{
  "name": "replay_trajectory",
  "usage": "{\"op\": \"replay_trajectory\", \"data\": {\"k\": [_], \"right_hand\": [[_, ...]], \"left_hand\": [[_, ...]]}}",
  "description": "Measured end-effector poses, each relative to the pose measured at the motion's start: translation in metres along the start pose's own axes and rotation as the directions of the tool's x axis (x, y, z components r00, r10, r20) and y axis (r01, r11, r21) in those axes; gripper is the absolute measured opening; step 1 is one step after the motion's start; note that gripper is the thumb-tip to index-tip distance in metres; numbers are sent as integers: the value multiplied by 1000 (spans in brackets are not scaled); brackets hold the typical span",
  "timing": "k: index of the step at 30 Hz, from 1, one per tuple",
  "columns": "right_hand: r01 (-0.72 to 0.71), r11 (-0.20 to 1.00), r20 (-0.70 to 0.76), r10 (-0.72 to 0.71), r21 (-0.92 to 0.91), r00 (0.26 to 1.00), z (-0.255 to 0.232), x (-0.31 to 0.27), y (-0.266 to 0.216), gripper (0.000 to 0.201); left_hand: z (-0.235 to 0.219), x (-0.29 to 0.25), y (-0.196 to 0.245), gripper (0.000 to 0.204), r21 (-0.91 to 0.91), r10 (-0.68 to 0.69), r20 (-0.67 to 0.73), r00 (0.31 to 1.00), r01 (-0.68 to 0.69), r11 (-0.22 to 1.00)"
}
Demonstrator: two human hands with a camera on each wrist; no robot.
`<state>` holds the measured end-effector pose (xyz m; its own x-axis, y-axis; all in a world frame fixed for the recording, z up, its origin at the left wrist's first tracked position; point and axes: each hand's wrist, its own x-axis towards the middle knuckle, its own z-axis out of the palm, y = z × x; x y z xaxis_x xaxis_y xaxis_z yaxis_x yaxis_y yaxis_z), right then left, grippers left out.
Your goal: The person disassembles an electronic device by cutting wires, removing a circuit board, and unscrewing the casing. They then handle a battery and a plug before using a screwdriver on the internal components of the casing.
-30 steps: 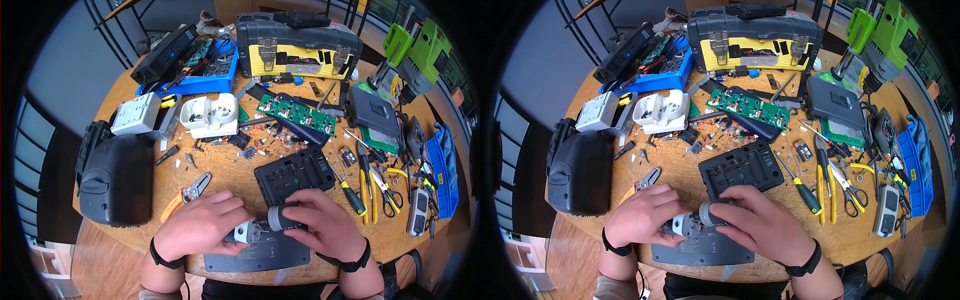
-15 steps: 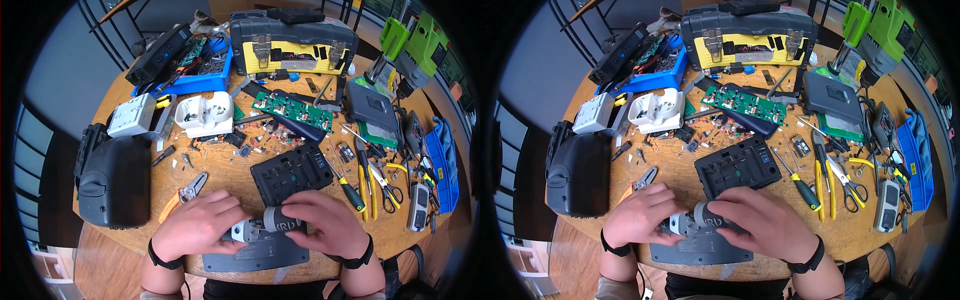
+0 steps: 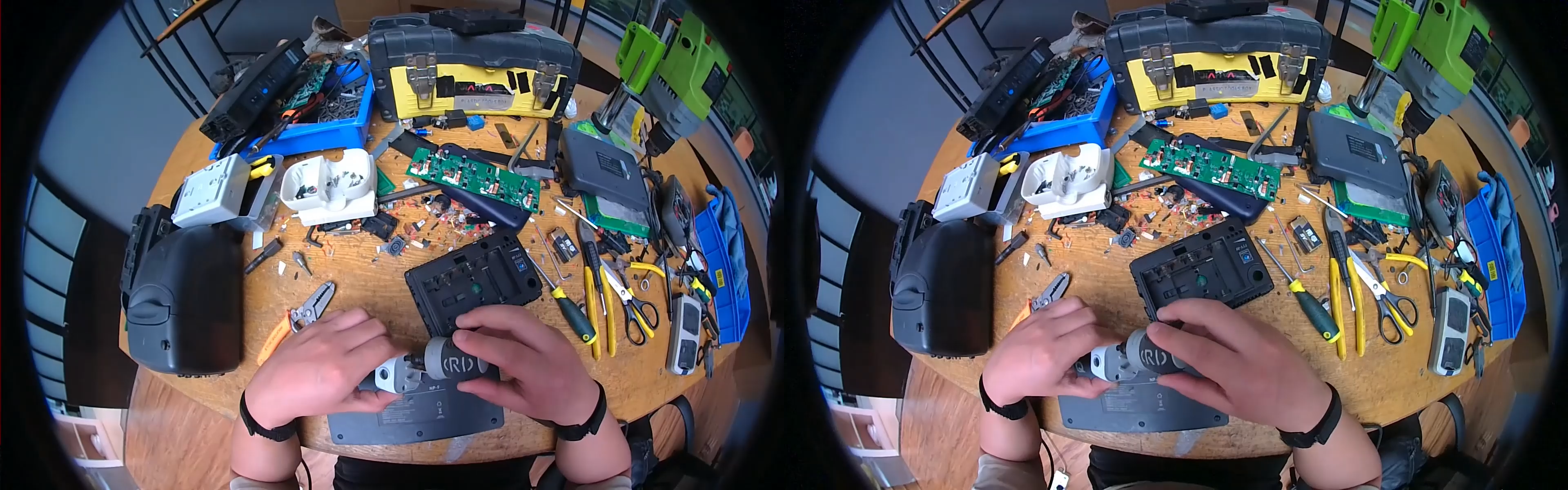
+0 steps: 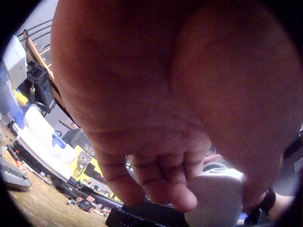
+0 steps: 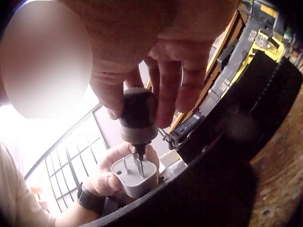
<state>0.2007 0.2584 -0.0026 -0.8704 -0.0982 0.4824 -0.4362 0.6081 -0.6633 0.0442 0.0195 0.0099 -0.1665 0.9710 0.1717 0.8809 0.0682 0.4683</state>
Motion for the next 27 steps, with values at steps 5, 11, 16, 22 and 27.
{"op": "replay_trajectory", "data": {"k": [5, 11, 16, 22, 27], "right_hand": [[82, 996, 53, -84, 38, 995, -1, -1, 3, 51], [37, 998, 78, -40, 43, 996, -1, 0, 2, 49], [65, 997, 53, -68, 49, 996, -3, -1, 4, 47], [0, 999, 67, -3, 52, 998, -5, -2, -2, 46], [-34, 999, 55, 32, 37, 998, -5, -2, -6, 48]], "left_hand": [[-2, 1, 1, 50, 0, -11, 8, 1000, 11, 1000], [-2, -1, -2, 51, -12, -19, -2, 1000, 19, 1000], [-2, -2, -1, 51, -1, -1, 16, 1000, 1, 1000], [-4, -3, 1, 51, 18, -4, 57, 998, 3, 1000], [-2, -3, 0, 51, -7, 1, 47, 999, 0, 1000]]}}
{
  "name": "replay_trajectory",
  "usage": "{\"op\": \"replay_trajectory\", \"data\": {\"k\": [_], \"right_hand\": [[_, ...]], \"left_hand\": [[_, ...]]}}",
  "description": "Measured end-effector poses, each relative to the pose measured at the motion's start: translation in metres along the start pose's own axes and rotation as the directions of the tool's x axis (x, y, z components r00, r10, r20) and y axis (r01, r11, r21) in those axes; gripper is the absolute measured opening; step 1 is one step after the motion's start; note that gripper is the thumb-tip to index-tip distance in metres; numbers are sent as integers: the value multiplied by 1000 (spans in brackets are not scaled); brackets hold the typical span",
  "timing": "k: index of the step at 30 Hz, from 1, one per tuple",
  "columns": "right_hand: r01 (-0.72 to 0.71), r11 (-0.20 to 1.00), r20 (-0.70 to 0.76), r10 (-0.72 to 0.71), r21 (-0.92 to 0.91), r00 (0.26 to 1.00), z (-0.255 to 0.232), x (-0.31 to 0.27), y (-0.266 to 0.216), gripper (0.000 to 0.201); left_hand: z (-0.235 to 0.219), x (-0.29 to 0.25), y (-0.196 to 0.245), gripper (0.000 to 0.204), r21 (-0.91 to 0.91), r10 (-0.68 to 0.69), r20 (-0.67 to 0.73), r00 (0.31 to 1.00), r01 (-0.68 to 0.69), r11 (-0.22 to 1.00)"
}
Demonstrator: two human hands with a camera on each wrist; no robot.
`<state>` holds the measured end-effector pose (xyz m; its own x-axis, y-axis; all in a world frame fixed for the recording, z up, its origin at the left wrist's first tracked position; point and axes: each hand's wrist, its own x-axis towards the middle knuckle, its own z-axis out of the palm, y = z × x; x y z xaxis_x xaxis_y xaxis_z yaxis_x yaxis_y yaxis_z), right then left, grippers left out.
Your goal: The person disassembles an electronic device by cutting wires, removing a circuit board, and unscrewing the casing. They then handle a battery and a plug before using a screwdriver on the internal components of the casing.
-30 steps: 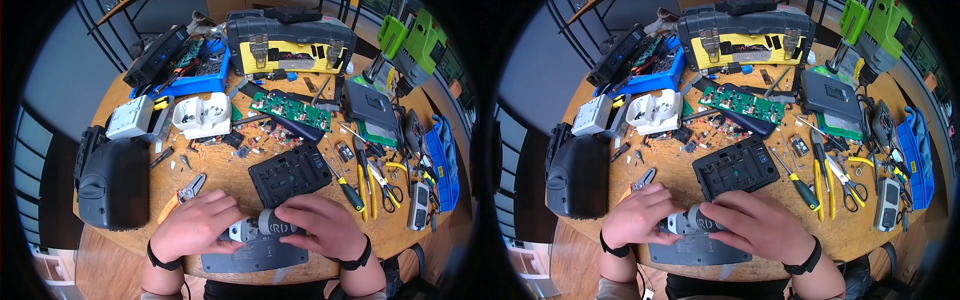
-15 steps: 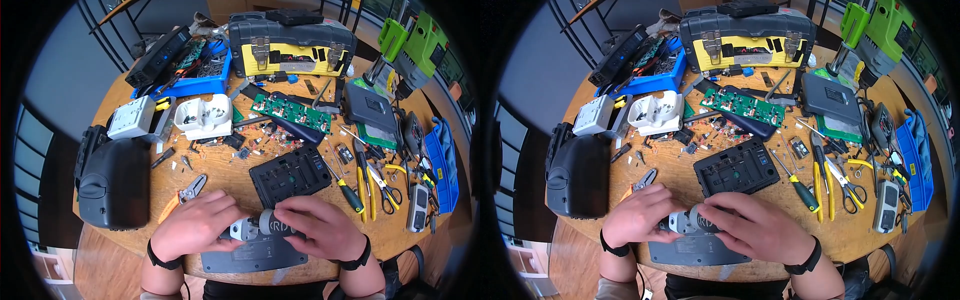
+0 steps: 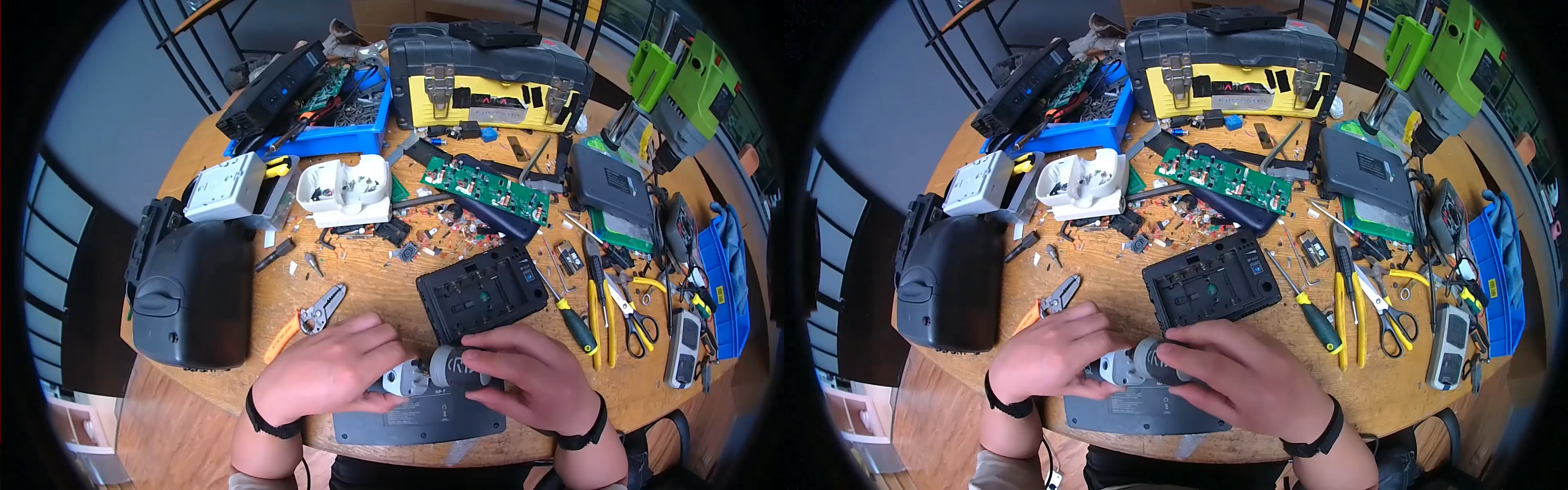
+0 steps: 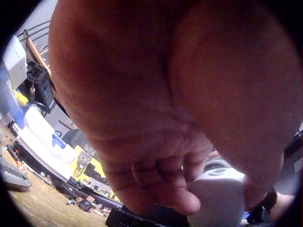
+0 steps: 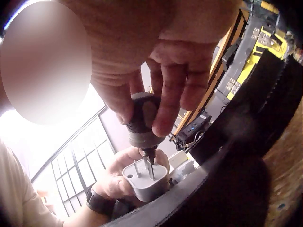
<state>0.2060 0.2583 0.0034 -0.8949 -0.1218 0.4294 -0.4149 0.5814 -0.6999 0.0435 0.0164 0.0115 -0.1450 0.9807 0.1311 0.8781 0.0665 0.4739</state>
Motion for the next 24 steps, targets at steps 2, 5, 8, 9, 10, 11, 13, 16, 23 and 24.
{"op": "replay_trajectory", "data": {"k": [2, 5, 8, 9, 10, 11, 13, 16, 23, 24], "right_hand": [[-5, 1000, -12, 5, 5, 1000, 1, 0, -1, 49], [-11, 1000, -26, 11, 2, 1000, 2, 1, -1, 48], [-6, 1000, -41, 6, -4, 999, 3, 1, -3, 48], [-9, 1000, -42, 9, -2, 999, 5, 0, -3, 48], [-8, 1000, -50, 7, -7, 999, 5, 0, -2, 48], [-3, 1000, -58, 2, -14, 998, 5, 1, -2, 48], [-6, 999, -60, 4, -32, 998, 5, 1, -3, 48], [-24, 999, -74, 21, -43, 997, 7, -1, -2, 49], [-103, 994, -79, 100, -40, 992, 8, -2, -5, 48], [-102, 994, -81, 100, -32, 992, 9, -3, -4, 48]], "left_hand": [[0, 0, 0, 51, -2, -2, 6, 1000, 2, 1000], [-1, 0, 0, 51, -4, 5, -5, 1000, -5, 1000], [0, 0, 0, 51, -7, 16, 1, 1000, -16, 1000], [0, 0, 1, 51, -6, 11, 0, 1000, -11, 1000], [-1, 0, 2, 51, -3, 5, -5, 1000, -5, 1000], [-1, 0, 2, 51, 1, 5, -8, 1000, -5, 1000], [-1, 0, 1, 51, 2, 1, 7, 1000, -1, 1000], [-1, 1, 2, 52, 9, -1, 12, 1000, 1, 1000], [0, -1, 1, 51, 6, 3, 16, 1000, -3, 1000], [0, -1, 2, 50, 3, 6, 17, 1000, -6, 1000]]}}
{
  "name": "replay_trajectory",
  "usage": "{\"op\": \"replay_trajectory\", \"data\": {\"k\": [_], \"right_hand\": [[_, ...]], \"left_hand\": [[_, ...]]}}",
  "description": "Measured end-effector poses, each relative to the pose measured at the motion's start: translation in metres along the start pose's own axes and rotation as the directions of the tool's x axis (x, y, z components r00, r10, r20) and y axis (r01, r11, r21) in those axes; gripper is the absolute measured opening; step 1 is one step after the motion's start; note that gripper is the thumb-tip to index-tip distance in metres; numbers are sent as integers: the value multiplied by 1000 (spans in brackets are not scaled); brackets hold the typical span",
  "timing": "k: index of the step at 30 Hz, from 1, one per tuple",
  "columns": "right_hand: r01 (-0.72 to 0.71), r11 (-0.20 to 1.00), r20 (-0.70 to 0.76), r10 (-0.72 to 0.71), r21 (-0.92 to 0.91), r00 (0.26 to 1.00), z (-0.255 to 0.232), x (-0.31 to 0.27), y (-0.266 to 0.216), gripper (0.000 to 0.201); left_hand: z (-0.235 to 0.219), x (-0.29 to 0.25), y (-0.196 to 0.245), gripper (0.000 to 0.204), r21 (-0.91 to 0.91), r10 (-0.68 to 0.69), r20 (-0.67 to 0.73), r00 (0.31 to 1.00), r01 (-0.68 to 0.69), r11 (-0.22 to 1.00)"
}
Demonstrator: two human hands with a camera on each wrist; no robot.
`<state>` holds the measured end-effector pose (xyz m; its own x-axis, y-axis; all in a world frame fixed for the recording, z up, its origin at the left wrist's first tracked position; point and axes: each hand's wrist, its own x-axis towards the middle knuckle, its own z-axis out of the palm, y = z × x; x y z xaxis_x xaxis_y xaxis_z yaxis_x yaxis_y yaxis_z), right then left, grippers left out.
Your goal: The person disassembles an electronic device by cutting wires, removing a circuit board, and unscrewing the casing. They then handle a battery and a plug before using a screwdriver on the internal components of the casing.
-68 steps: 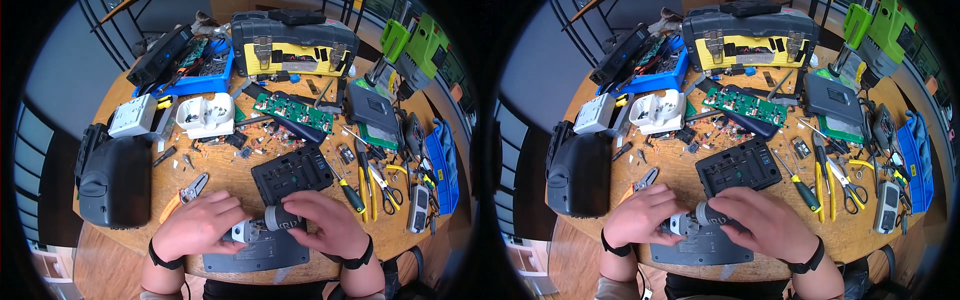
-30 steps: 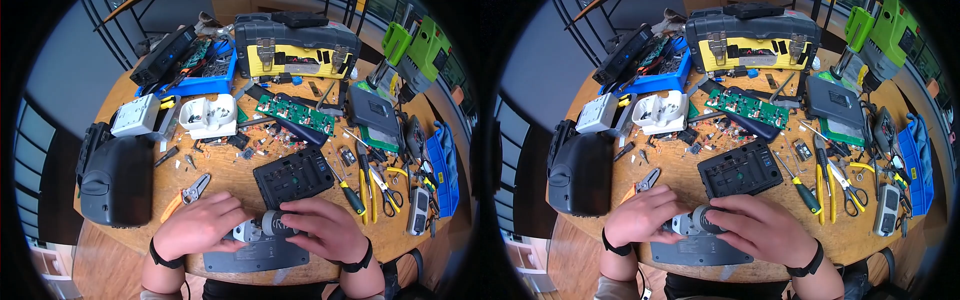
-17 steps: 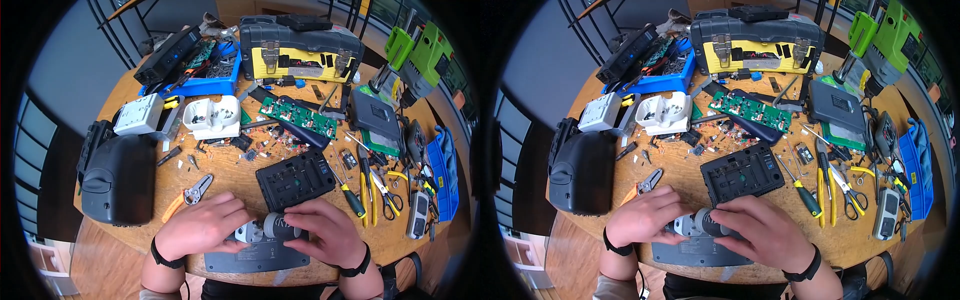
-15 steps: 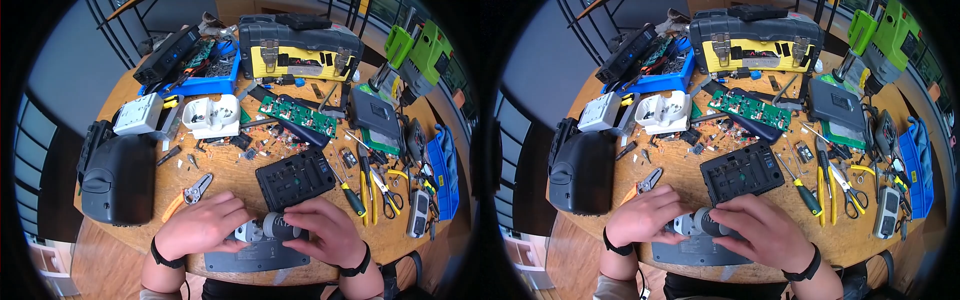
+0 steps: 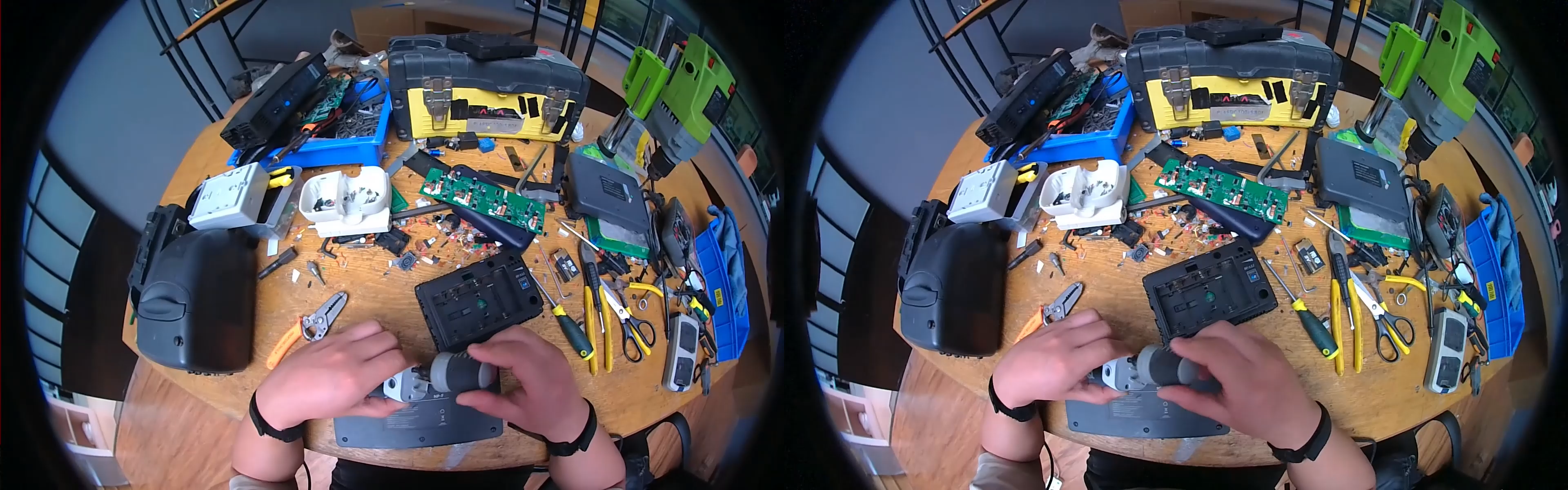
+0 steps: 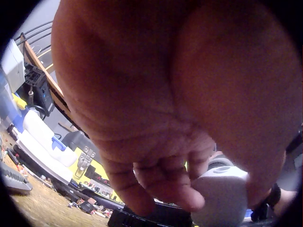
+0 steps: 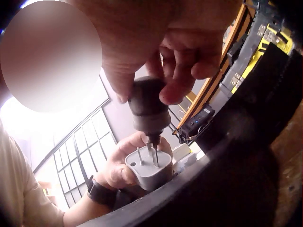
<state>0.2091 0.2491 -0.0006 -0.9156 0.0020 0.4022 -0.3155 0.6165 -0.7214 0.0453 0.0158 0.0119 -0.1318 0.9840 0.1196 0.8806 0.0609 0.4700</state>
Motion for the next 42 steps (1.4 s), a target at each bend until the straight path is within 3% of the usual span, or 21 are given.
{"op": "replay_trajectory", "data": {"k": [3, 6, 8, 9, 10, 11, 13, 16, 18, 21, 23, 25, 31, 38, 40, 42], "right_hand": [[-70, 998, -31, 70, -4, 997, -1, 1, 5, 49], [54, 994, -53, -59, -91, 997, -4, 3, 6, 51], [27, 999, -76, -29, -29, 997, -7, 2, 7, 54], [44, 999, -85, -46, -25, 995, -8, 0, 13, 54], [65, 995, -168, -51, 74, 984, -6, -4, 24, 55], [94, 980, -246, -49, 173, 968, -4, -7, 32, 56], [104, 953, -297, -15, 286, 955, 0, -12, 34, 57], [134, 882, -393, 63, 453, 917, 5, -10, 38, 61], [111, 899, -379, 65, 425, 923, 3, -11, 42, 59], [31, 929, -314, 93, 368, 945, -1, -10, 43, 55], [-19, 945, -261, 109, 326, 959, -3, -10, 38, 53], [-73, 952, -206, 139, 298, 969, -3, -7, 33, 49], [-61, 979, -128, 86, 192, 988, -6, -3, 29, 47], [-84, 975, -118, 110, 205, 987, -3, -2, 30, 45], [-98, 977, -90, 117, 189, 989, -5, -1, 29, 44], [-120, 977, -60, 133, 176, 989, -4, -2, 27, 43]], "left_hand": [[-1, 1, 2, 49, 5, 2, -11, 1000, -1, 1000], [0, 3, 1, 47, 4, 2, -50, 999, -1, 1000], [-1, 2, 2, 46, 16, -2, -81, 997, 3, 1000], [-2, 3, 2, 48, 17, 7, -181, 983, -4, 1000], [-4, 4, 2, 49, 27, 22, -281, 960, -15, 1000], [-4, 4, 1, 49, 55, 26, -283, 959, -11, 998], [0, 0, -2, 55, -49, 29, -491, 870, -61, 997], [3, -3, -9, 62, -80, -7, -562, 827, -46, 996], [13, -6, -18, 65, -203, -90, -631, 771, -52, 978], [21, -6, -22, 65, -304, -150, -671, 726, -85, 949], [21, -8, -21, 65, -313, -164, -656, 737, -68, 947], [25, -8, -24, 66, -361, -197, -694, 692, -98, 928], [23, -14, -21, 61, -566, -360, -616, 701, -75, 821], [18, -11, -20, 50, -577, -343, -640, 687, -135, 806], [13, -7, -13, 44, -597, -406, -612, 679, -59, 800], [18, -8, -19, 42, -590, -396, -628, 670, -79, 803]]}}
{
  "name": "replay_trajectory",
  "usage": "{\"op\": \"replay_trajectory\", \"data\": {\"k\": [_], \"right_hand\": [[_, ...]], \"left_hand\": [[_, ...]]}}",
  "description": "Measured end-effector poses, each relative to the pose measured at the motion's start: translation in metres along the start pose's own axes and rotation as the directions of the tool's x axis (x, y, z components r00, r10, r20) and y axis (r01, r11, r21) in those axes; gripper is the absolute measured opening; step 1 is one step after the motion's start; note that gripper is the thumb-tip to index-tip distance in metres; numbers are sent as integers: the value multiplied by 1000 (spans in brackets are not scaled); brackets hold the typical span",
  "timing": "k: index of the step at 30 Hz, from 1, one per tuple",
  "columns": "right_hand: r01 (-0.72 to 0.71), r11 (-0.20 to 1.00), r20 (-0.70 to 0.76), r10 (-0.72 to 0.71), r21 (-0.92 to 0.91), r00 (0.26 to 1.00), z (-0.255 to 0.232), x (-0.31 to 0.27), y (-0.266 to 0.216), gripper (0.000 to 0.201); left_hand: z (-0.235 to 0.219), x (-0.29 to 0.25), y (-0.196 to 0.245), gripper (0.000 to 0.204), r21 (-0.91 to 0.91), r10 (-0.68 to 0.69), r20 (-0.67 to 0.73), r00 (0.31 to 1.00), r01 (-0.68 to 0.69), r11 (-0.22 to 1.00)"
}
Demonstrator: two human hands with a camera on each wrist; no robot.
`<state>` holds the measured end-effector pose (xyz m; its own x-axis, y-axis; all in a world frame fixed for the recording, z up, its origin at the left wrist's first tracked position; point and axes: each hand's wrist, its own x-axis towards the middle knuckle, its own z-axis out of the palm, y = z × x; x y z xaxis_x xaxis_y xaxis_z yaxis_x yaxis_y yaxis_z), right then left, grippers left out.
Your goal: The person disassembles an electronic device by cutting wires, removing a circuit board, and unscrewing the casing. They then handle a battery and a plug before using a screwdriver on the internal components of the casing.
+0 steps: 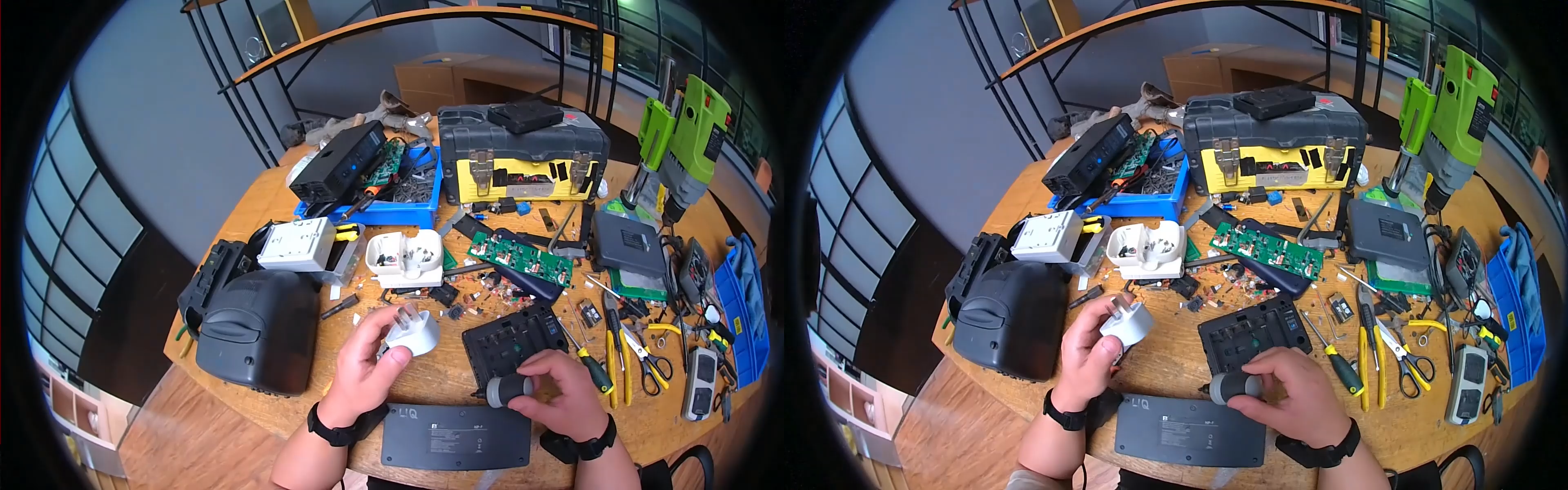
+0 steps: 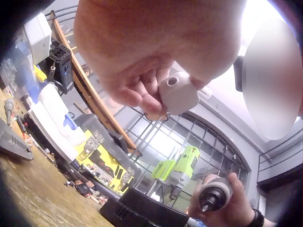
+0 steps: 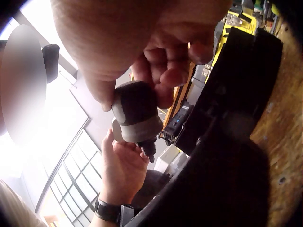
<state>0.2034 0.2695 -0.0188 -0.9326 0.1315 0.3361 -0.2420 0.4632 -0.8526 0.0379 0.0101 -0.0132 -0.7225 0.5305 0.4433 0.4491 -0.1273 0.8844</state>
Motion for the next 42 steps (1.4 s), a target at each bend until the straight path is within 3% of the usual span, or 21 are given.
{"op": "replay_trajectory", "data": {"k": [8, 19, 27, 29, 32, 34, 39, 42], "right_hand": [[56, 992, 67, -49, -115, 997, 1, 4, -7, 42], [39, 994, 132, -25, -107, 991, 3, 5, -4, 43], [-4, 994, 158, 21, -107, 987, 2, 5, -3, 42], [66, 992, 156, -48, -107, 987, 3, 5, -2, 42], [11, 995, 176, 6, -99, 984, 2, 5, -4, 41], [-25, 995, 198, 44, -96, 979, 0, 6, -8, 42], [-137, 987, 260, 153, -78, 954, 0, 7, -17, 41], [74, 989, 303, -32, -127, 953, 3, 7, -9, 37]], "left_hand": [[-5, 1, -1, 37, 23, -22, 14, 1000, 22, 999], [-7, 1, -1, 43, 218, -3, 23, 1000, -2, 976], [-8, 2, 0, 41, 235, -12, 51, 999, -1, 972], [-9, 0, -2, 40, 220, -28, 51, 998, 16, 975], [-9, 0, -5, 35, 185, -44, 80, 996, 29, 982], [-7, 2, -11, 33, 174, 30, 27, 999, -34, 984], [0, 3, -8, 41, 132, 2, -41, 999, 3, 991], [-2, 3, -6, 48, 175, -42, -60, 997, 52, 983]]}}
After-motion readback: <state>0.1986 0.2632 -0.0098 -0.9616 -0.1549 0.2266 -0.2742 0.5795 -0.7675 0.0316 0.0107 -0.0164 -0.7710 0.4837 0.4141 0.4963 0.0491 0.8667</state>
